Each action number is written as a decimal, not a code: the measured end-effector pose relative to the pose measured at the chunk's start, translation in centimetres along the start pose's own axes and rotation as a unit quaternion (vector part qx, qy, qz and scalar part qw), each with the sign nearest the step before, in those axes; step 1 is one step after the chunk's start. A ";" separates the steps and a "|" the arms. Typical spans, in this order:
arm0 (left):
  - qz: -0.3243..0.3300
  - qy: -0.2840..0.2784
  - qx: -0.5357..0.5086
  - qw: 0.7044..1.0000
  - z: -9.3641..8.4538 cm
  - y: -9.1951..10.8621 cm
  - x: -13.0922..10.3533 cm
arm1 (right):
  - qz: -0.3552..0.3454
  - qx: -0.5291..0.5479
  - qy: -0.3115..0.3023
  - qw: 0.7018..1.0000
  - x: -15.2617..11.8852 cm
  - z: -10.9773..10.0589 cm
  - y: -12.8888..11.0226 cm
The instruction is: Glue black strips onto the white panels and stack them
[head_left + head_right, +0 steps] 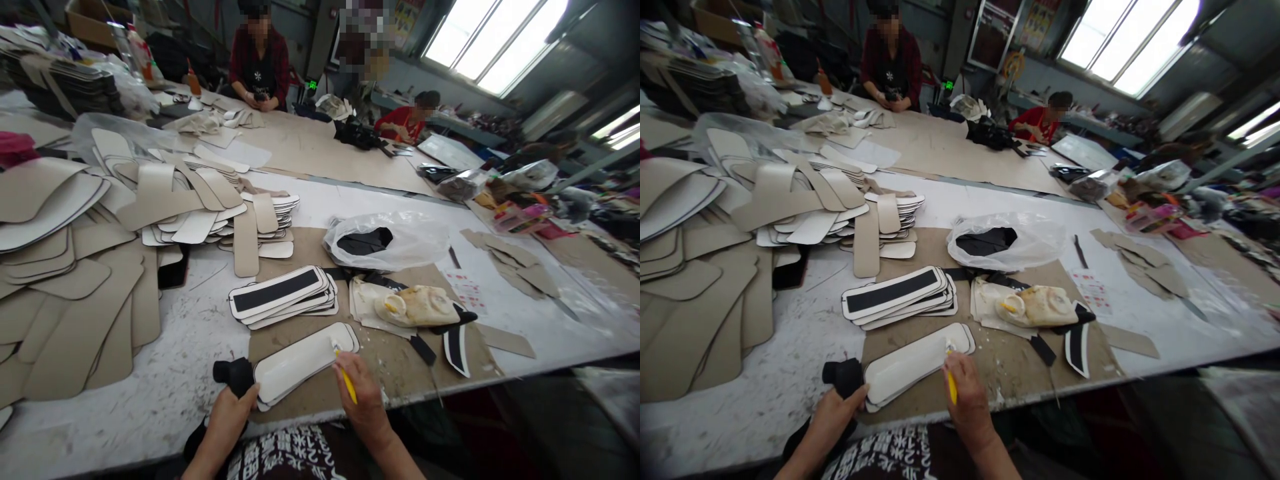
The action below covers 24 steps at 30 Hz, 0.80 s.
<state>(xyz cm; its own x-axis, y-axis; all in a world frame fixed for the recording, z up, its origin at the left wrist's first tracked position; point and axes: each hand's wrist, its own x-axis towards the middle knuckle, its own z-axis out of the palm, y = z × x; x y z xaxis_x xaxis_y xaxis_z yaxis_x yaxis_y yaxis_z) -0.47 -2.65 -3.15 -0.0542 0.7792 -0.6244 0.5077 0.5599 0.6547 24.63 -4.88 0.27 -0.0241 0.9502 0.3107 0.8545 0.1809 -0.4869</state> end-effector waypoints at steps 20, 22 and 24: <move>-0.018 -0.023 -0.172 0.985 0.9 -1.5 -0.2 | 0.159 0.260 -0.092 0.948 -0.6 2.8 -5.3; -0.018 -0.021 -0.173 0.984 1.0 -1.6 -0.3 | 0.146 0.214 -0.045 0.965 -0.8 2.6 -4.0; -0.016 -0.020 -0.174 0.984 1.1 -1.7 -0.3 | 0.136 0.176 -0.006 0.975 -1.0 2.2 -3.4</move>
<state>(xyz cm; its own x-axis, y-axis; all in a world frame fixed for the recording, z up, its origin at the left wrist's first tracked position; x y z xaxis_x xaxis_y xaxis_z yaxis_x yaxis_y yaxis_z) -0.41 -4.12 -4.53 -0.0285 0.7514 -0.6593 0.1815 0.6525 0.7358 20.58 -5.87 -0.13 0.1704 0.9778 0.1222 0.5994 -0.0044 -0.8005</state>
